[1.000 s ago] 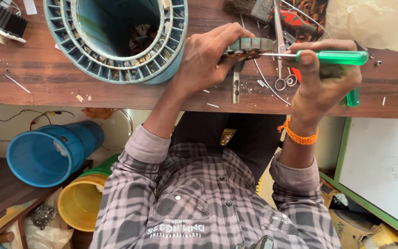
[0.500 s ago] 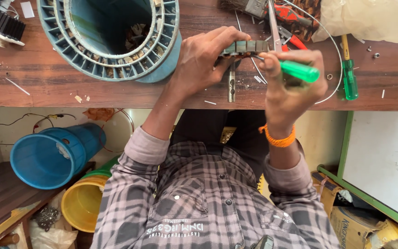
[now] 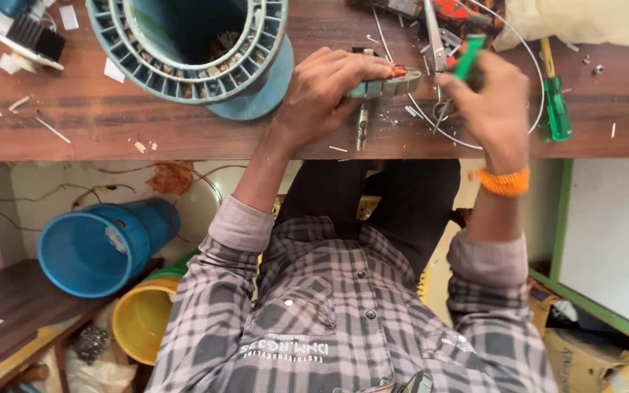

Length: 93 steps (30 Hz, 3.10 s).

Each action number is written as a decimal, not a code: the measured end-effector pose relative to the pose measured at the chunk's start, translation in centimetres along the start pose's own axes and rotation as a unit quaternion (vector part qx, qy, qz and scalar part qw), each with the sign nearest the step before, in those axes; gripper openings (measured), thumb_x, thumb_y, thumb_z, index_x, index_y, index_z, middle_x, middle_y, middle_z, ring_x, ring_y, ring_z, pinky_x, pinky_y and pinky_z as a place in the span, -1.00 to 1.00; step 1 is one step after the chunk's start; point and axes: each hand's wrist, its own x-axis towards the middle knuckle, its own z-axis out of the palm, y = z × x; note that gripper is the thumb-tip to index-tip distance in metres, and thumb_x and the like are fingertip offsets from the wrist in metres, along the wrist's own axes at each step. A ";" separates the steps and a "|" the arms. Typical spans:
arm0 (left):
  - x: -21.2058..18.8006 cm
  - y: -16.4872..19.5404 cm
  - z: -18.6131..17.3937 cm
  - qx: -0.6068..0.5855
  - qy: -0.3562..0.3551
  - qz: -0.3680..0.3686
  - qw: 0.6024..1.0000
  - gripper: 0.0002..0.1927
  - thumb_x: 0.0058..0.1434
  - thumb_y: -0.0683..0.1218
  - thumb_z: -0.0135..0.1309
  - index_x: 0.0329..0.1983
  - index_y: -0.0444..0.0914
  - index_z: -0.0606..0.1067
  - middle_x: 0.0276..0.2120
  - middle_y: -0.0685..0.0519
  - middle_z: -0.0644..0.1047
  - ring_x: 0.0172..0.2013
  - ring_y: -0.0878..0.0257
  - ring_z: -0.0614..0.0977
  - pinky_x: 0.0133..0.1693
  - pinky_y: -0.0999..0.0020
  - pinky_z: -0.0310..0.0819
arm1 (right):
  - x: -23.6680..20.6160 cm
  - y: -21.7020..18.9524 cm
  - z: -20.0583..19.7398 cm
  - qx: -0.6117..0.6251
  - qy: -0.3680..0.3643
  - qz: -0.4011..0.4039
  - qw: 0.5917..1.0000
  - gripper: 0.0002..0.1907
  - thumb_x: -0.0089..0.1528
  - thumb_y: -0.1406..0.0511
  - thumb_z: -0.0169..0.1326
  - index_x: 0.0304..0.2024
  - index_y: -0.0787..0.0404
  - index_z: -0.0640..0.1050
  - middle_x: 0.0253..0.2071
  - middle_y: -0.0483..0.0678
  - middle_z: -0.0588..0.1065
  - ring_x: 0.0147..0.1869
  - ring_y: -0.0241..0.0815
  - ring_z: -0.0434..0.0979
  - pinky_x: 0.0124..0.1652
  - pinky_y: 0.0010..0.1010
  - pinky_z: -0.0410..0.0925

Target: The person sits at a workbench repairing a small electric motor assembly. They cut small white pieces with scissors, fit parts onto the rotor and housing by hand, and tighten components using a green-handled screwdriver, working on the assembly at the bench.

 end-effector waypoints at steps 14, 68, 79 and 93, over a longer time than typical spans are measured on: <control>-0.3 -0.1 0.1 0.037 -0.036 0.025 0.998 -0.33 0.10 -0.08 0.42 0.28 -0.13 0.42 0.14 0.09 0.55 0.28 -0.02 0.42 0.23 0.01 0.34 | -0.6 -1.1 0.7 0.219 -0.117 -0.178 0.952 -0.69 0.30 0.52 0.10 0.10 0.31 0.53 0.16 0.04 0.51 0.26 -0.17 0.55 0.23 -0.37 0.48; -13.8 -6.6 -14.9 0.322 0.179 -0.300 0.880 -0.60 0.07 -0.13 0.42 -0.07 -0.12 0.50 -0.01 0.06 0.53 0.01 0.00 0.45 0.07 0.09 0.34 | -6.3 4.4 4.6 -0.175 0.142 -0.147 0.963 -0.65 0.32 0.45 0.31 0.11 0.30 0.49 0.04 0.16 0.46 0.12 0.16 0.49 0.09 -0.06 0.36; -16.4 -7.6 -14.0 -0.031 0.314 -0.309 0.897 -0.57 0.31 -0.38 0.18 0.17 -0.24 0.38 -0.16 0.10 0.46 -0.15 0.35 0.52 -0.08 0.47 0.45 | -8.1 3.6 2.3 -0.235 0.075 -0.083 0.966 -0.57 0.35 0.35 0.28 0.25 0.18 0.49 0.03 0.12 0.51 0.01 0.21 0.53 -0.08 -0.03 0.38; -16.1 0.6 -14.8 -0.218 0.361 -0.339 0.841 -0.91 0.58 -0.26 0.05 0.01 -0.26 0.39 -0.12 0.11 0.40 -0.13 0.35 0.46 -0.02 0.39 0.52 | -8.9 8.6 -3.2 -0.147 0.175 -0.058 0.972 -0.64 0.34 0.39 0.32 0.14 0.36 0.53 0.01 0.16 0.56 -0.13 -0.01 0.61 -0.17 -0.23 0.44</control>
